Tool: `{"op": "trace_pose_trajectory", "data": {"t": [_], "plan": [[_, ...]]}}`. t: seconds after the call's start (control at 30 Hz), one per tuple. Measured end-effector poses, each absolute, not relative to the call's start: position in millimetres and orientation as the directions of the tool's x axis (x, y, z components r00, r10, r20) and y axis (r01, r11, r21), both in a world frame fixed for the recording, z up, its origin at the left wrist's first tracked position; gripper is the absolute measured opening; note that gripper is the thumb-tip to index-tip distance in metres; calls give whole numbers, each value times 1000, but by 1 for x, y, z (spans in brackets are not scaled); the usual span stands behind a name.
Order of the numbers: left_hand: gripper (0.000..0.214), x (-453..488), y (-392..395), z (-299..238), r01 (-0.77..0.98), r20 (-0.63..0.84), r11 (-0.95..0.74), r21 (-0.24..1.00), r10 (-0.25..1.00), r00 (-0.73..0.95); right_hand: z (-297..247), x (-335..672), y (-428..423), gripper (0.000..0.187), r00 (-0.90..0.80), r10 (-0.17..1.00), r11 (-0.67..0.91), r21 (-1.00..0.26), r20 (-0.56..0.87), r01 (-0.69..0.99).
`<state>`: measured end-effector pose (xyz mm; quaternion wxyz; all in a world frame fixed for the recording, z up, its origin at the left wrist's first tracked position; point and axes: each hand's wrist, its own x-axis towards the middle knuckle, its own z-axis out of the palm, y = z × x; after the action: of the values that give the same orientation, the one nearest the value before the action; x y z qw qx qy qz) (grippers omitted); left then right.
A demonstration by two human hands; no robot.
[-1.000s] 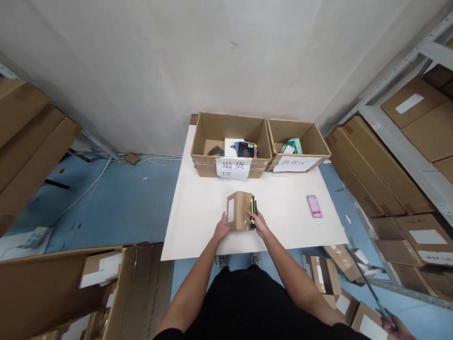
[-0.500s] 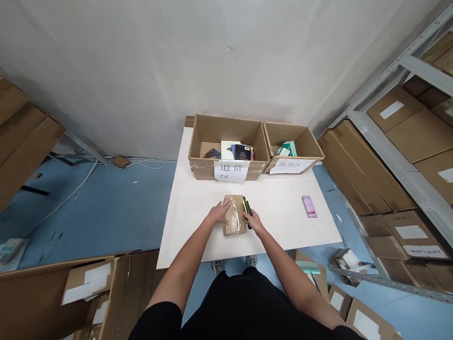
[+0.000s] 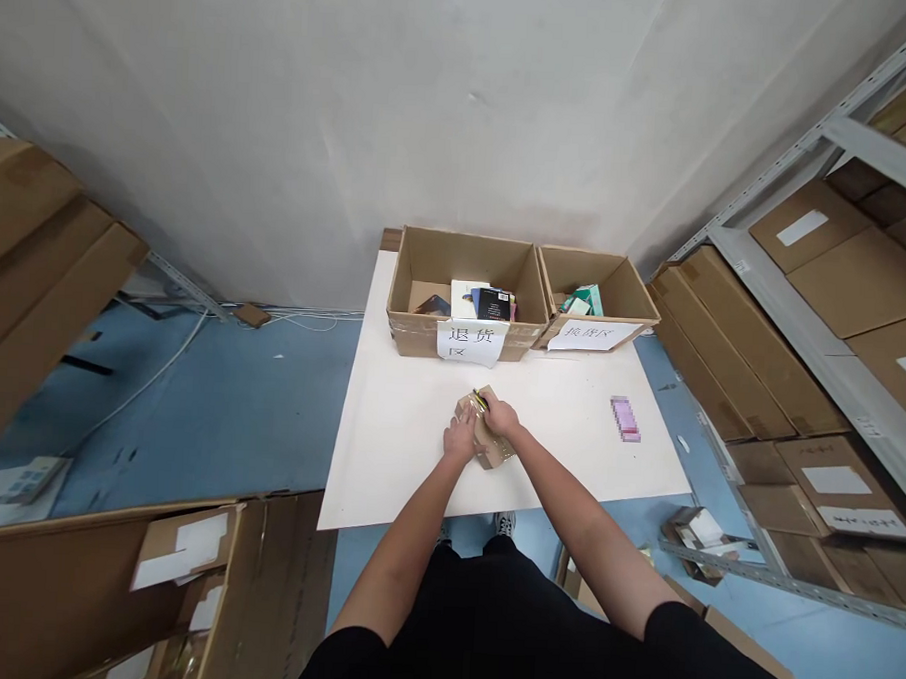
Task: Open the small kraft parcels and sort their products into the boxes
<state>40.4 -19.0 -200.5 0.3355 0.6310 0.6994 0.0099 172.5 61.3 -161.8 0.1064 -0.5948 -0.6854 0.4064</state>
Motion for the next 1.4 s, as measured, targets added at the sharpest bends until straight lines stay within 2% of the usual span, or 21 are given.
{"op": "trace_pose_trajectory", "data": {"t": [0.23, 0.37, 0.57, 0.7, 0.77, 0.9, 1.03, 1.17, 1.27, 1.33, 1.4], "plan": [[117, 36, -22, -199, 877, -440, 211, 431, 898, 1, -157, 183, 53, 53, -259, 872, -85, -649, -416, 756], [114, 33, -24, -196, 897, -421, 187, 401, 907, -1, -146, 198, 34, 58, -264, 835, -47, -541, -482, 840], [114, 33, -22, -187, 915, -432, 182, 359, 902, -10, -129, 250, -16, 48, -269, 813, 28, -428, -516, 903], [113, 37, -17, -180, 946, -490, 174, 274, 871, -18, -110, 295, -43, 58, -313, 649, 205, -237, -694, 950], [112, 40, -15, -176, 955, -499, 170, 245, 866, -26, -102, 314, -46, 58, -295, 646, 213, -206, -704, 955], [113, 57, -18, -171, 956, -480, 203, 211, 874, -80, -109, 321, -34, 60, -111, 845, -34, -259, -522, 965], [107, 96, -34, -172, 946, -412, 286, 149, 888, -204, -142, 292, -6, 83, 26, 875, -246, -398, -484, 884], [97, 128, -58, -175, 917, -383, 388, 95, 864, -326, -168, 273, 29, 90, 64, 892, -300, -481, -447, 824], [85, 130, -67, -172, 932, -353, 358, 61, 881, -315, -176, 276, 54, 95, 35, 903, -283, -534, -428, 797], [73, 124, -63, -168, 951, -323, 307, 50, 905, -275, -180, 284, 64, 84, 4, 911, -272, -593, -413, 758], [65, 119, -53, -166, 972, -302, 226, 62, 933, -197, -184, 296, 68, 58, -6, 909, -305, -677, -416, 670]]}}
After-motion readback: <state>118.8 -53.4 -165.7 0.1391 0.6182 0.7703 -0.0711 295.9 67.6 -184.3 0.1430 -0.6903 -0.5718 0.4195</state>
